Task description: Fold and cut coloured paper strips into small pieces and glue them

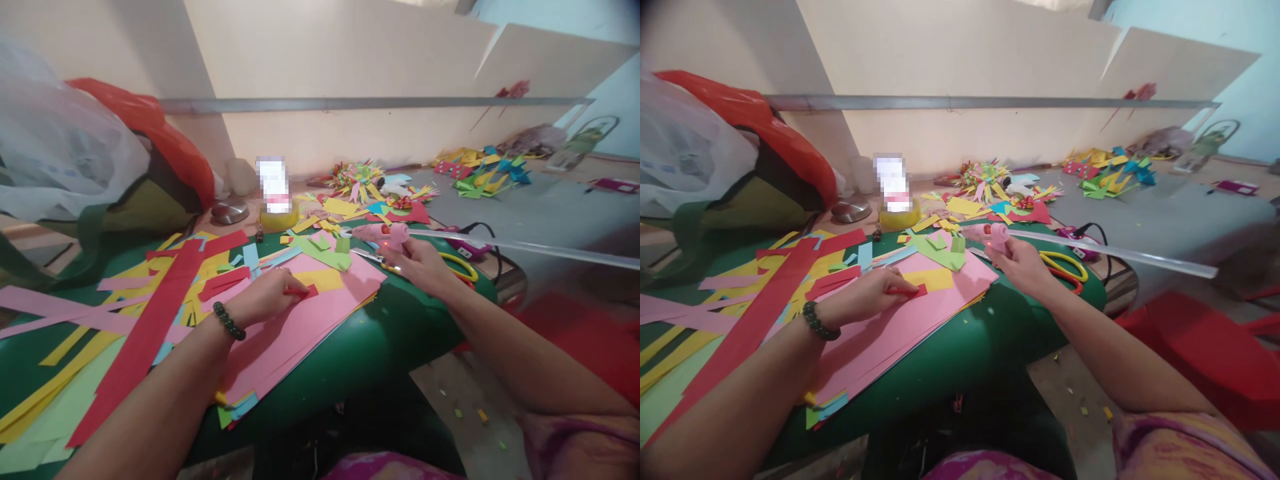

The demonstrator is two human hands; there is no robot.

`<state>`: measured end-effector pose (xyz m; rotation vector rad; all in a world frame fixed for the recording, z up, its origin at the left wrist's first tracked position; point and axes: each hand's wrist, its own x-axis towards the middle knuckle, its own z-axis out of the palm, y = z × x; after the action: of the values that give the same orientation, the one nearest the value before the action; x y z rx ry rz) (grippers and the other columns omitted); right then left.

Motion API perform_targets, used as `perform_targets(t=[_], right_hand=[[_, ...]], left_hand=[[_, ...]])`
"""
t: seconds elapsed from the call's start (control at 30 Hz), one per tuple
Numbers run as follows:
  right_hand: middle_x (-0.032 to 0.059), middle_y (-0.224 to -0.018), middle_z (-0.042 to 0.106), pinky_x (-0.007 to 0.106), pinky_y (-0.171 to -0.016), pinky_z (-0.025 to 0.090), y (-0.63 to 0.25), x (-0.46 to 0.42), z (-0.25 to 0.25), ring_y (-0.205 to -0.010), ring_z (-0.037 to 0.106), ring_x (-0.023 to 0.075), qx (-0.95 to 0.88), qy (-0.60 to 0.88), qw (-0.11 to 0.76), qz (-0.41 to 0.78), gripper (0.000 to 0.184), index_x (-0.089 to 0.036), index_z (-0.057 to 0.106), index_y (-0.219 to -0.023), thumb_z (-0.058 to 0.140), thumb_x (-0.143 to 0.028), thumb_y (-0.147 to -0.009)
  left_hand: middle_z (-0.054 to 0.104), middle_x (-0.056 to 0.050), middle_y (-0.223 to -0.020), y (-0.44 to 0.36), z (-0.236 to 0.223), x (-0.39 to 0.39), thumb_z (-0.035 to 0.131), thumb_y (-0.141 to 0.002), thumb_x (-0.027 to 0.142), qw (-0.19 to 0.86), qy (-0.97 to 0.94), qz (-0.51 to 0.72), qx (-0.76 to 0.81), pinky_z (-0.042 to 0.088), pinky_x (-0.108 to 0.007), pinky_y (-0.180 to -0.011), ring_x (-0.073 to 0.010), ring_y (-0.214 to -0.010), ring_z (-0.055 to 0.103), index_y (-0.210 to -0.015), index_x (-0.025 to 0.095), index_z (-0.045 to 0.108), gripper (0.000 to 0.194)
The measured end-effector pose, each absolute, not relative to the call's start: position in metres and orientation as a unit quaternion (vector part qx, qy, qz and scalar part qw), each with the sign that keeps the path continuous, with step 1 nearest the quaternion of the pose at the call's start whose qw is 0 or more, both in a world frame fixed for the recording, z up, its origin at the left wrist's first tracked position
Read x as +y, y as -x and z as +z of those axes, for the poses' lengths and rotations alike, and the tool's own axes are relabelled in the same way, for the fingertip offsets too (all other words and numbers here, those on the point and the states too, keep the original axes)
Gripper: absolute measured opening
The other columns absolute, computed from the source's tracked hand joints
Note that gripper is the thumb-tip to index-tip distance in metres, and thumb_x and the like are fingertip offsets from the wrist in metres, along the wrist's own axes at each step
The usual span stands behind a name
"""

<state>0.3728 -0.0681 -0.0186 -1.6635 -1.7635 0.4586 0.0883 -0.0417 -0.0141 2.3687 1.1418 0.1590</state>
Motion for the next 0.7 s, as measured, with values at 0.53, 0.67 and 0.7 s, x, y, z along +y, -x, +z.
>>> perform_targets(t=[0.53, 0.67, 0.7], right_hand=[[0.0060, -0.067, 0.059, 0.027, -0.056, 0.030, -0.372, -0.072, -0.042, -0.065, 0.055, 0.0193, -0.694, 0.699, 0.168, 0.034, 0.038, -0.019, 0.053, -0.066, 0.042, -0.049, -0.088], [0.0079, -0.073, 0.063, 0.027, -0.054, 0.029, -0.373, -0.071, -0.041, -0.069, 0.058, 0.0206, -0.692, 0.712, 0.122, 0.023, 0.040, -0.018, 0.057, -0.069, 0.042, -0.050, -0.090], [0.0081, -0.074, 0.064, 0.028, -0.054, 0.029, -0.373, -0.071, -0.040, -0.069, 0.059, 0.0209, -0.690, 0.715, 0.111, 0.017, 0.041, -0.018, 0.057, -0.069, 0.043, -0.050, -0.090]], left_hand=[[0.064, -0.001, -0.062, -0.078, 0.002, -0.041, 0.067, -0.066, 0.039, 0.404, -0.729, 0.221, 0.507, 0.041, -0.025, -0.055, -0.0140, -0.060, 0.055, -0.070, 0.015, 0.069, 0.025], [0.064, -0.001, -0.061, -0.081, 0.003, -0.044, 0.069, -0.065, 0.039, 0.438, -0.706, 0.237, 0.504, 0.041, -0.024, -0.054, -0.0136, -0.060, 0.055, -0.069, 0.015, 0.069, 0.025], [0.063, -0.001, -0.061, -0.081, 0.004, -0.044, 0.069, -0.065, 0.039, 0.445, -0.703, 0.238, 0.501, 0.041, -0.024, -0.053, -0.0132, -0.059, 0.054, -0.069, 0.014, 0.069, 0.025]])
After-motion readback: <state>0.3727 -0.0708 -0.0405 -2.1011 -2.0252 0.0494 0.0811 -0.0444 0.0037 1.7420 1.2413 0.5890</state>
